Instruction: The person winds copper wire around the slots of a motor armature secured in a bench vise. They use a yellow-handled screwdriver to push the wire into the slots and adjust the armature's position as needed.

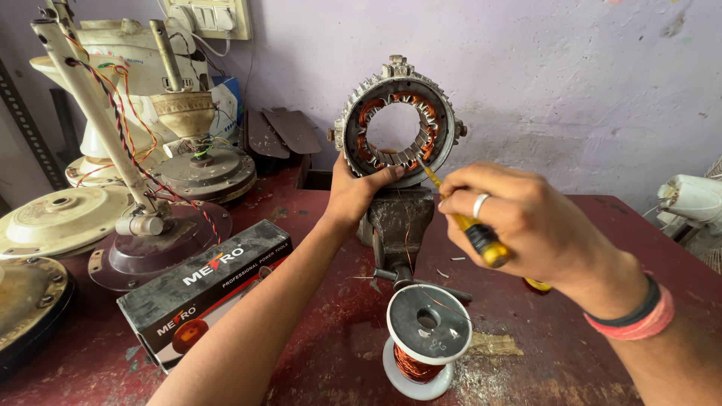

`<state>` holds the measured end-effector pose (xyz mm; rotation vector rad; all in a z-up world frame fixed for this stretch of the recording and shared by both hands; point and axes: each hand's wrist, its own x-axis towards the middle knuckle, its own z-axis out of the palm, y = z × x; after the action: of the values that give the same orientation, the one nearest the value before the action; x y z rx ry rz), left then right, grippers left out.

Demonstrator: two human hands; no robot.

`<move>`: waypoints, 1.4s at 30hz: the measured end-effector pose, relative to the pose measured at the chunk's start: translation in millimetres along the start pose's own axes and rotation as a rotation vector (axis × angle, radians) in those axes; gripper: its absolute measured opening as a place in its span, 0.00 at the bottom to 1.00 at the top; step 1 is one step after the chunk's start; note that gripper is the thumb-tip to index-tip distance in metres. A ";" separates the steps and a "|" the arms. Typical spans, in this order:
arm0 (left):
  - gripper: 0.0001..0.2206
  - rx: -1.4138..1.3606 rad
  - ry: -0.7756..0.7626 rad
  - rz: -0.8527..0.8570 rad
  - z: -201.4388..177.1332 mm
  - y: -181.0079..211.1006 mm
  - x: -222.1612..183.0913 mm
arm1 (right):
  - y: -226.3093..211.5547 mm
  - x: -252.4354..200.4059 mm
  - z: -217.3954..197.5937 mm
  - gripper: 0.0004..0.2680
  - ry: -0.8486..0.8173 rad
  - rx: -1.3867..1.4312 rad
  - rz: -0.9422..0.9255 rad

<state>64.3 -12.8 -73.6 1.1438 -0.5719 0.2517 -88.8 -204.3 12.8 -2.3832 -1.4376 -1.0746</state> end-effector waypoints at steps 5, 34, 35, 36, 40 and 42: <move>0.22 -0.011 -0.009 0.002 -0.9 0.0 0.0 | -1.1 -1.5 6.3 0.05 0.063 -0.016 -0.024; 0.22 0.024 -0.027 0.007 -5.4 -3.7 2.4 | 46.3 14.1 32.4 0.05 0.072 0.075 0.090; 0.22 0.032 -0.028 -0.001 -5.7 -2.9 2.3 | 46.2 12.3 33.9 0.05 0.100 0.084 0.095; 0.23 0.041 -0.006 0.000 -5.4 -2.0 2.6 | 45.0 10.2 37.7 0.05 0.129 0.095 0.097; 0.25 0.082 0.053 -0.026 -2.6 -0.3 2.2 | 43.3 0.4 52.0 0.07 0.240 0.184 0.049; 0.26 0.091 0.056 -0.028 -2.7 1.0 2.4 | 45.4 -1.6 55.1 0.08 0.253 0.107 0.025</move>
<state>66.6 -10.2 -72.3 1.2280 -0.4990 0.2876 -24.6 -203.4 -18.5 -2.0993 -1.3387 -1.2104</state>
